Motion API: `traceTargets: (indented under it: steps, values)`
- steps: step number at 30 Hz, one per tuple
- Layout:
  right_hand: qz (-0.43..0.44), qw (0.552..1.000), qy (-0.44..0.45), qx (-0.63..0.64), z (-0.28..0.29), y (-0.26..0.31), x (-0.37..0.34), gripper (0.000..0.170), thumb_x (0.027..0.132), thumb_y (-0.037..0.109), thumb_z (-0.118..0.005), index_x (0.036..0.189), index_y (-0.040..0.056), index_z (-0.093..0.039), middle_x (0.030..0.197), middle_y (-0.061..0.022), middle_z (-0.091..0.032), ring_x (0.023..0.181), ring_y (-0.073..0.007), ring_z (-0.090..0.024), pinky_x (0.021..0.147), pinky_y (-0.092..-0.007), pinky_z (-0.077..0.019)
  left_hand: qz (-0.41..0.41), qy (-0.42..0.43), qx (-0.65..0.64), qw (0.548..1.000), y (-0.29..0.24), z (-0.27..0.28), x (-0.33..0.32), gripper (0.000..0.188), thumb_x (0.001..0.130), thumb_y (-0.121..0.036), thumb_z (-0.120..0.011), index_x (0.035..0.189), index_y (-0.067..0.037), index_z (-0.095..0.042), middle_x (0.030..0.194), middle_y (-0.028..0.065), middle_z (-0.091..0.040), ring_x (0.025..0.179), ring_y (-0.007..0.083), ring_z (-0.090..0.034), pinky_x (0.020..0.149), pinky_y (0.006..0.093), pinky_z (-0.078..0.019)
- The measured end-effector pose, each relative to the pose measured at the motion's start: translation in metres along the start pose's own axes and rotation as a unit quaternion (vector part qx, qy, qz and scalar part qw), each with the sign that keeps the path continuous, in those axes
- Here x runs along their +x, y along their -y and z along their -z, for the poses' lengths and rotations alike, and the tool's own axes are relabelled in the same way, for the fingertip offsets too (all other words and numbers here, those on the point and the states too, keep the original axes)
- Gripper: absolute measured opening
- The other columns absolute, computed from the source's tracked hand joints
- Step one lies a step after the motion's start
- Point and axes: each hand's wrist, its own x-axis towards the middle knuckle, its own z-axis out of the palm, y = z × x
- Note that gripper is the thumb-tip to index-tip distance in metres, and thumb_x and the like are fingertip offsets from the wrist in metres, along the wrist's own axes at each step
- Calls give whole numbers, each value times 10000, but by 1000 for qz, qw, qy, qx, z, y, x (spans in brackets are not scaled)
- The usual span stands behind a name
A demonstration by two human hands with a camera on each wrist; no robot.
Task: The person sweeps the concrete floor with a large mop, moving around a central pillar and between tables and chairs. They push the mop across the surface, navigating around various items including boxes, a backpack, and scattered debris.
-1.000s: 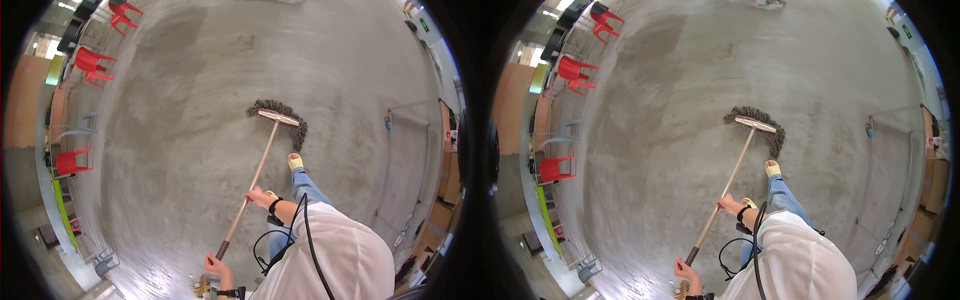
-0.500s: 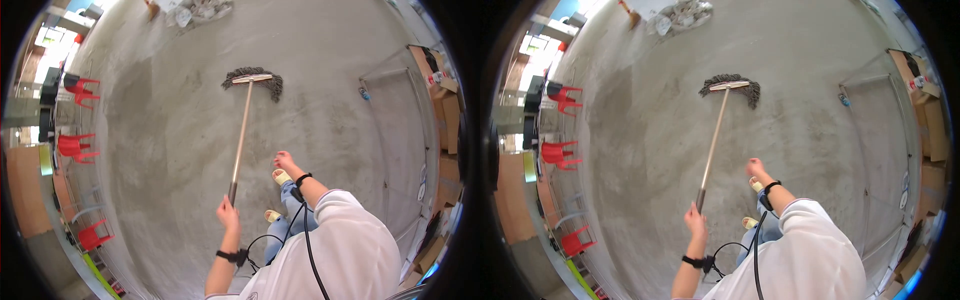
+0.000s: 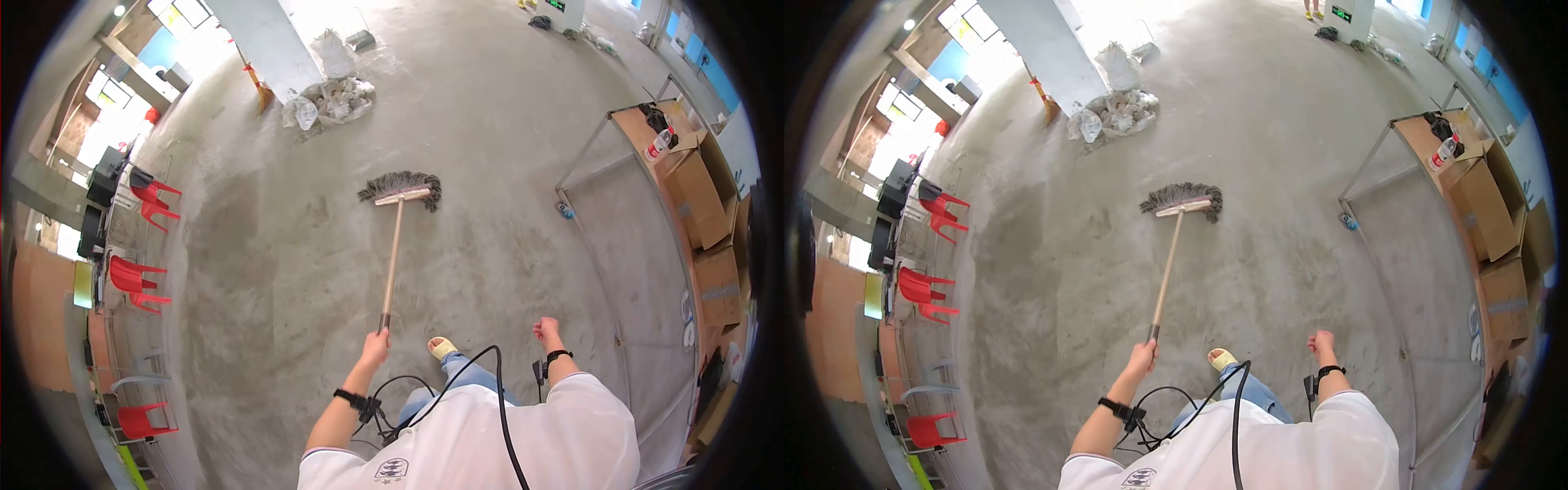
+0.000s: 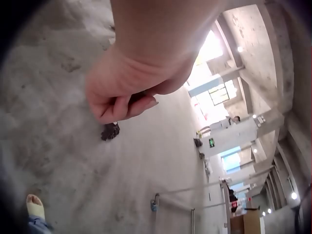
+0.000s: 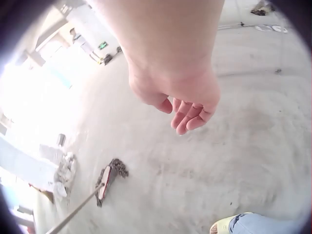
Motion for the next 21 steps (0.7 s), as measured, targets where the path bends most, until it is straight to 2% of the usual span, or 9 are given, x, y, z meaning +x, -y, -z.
traceTargets:
  steps: [2, 5, 7, 9, 11, 13, 16, 18, 21]
  values:
    - [-16, 999, 19, -21, -7, -20, -5, 201, 863, 161, -434, 1039, 80, -488, 708, -100, -589, 443, -194, -538, 372, -299, -402, -11, -7, 48, 999, 38, 17, -33, 311, 909, -348, -463, 798, -66, -534, 555, -4, -447, 373, 106, -390, 322, 257, -287]
    - [-16, 993, 64, -96, -55, -51, -16, 200, 854, 160, -441, 1030, 84, -499, 713, -98, -593, 460, -189, -545, 384, -294, -413, -23, -29, 26, 999, 94, 47, -76, 336, 883, -338, -492, 804, -24, -580, 582, 26, -504, 449, 132, -477, 409, 282, -356]
    - [4, 982, 103, -161, -103, -72, -39, 200, 842, 152, -445, 1022, 91, -508, 717, -95, -594, 477, -182, -548, 398, -291, -423, -56, -23, 114, 992, 114, 61, -129, 349, 875, -323, -502, 850, 15, -584, 606, 76, -547, 531, 186, -536, 492, 323, -405]
    - [50, 943, 190, -270, -154, -92, -66, 205, 849, 157, -451, 1035, 93, -508, 746, -102, -595, 476, -180, -544, 400, -305, -436, -44, -53, 149, 986, 146, 70, -169, 354, 872, -319, -505, 865, 26, -581, 628, 111, -564, 579, 220, -560, 535, 346, -420]
    - [37, 900, 317, -296, -202, -134, -76, 258, 858, 191, -455, 1093, 88, -488, 773, -120, -598, 517, -207, -569, 420, -317, -466, -22, -77, 172, 982, 166, 73, -212, 359, 869, -316, -508, 880, 36, -579, 650, 147, -580, 628, 254, -584, 577, 370, -436]
    - [12, 834, 444, -328, -233, -150, -142, 320, 880, 228, -479, 1158, 78, -427, 762, -125, -585, 537, -220, -587, 443, -320, -478, 22, -83, 180, 980, 175, 68, -268, 369, 867, -330, -512, 914, 29, -586, 727, 203, -600, 697, 307, -602, 628, 399, -444]
    - [-62, 785, 458, -411, -269, -176, -205, 376, 874, 265, -503, 1175, 70, -389, 830, -136, -563, 649, -261, -602, 529, -374, -510, 39, -123, 117, 985, 212, 46, -312, 377, 862, -380, -526, 933, -18, -603, 748, 193, -609, 710, 338, -593, 624, 401, -442]
    - [-205, 792, 422, -390, -280, -191, -236, 392, 866, 268, -516, 1161, 61, -360, 880, -147, -549, 735, -301, -593, 611, -429, -518, 53, -146, 105, 982, 209, 40, -330, 379, 858, -398, -531, 926, -33, -612, 744, 192, -608, 713, 349, -587, 623, 403, -441]
    - [-234, 796, 443, -340, -286, -273, -207, 299, 850, 245, -531, 1070, 67, -434, 866, -134, -553, 776, -319, -587, 634, -452, -512, 55, -187, 87, 977, 236, 30, -336, 389, 851, -429, -531, 893, -54, -627, 722, 192, -598, 713, 373, -579, 611, 407, -438]
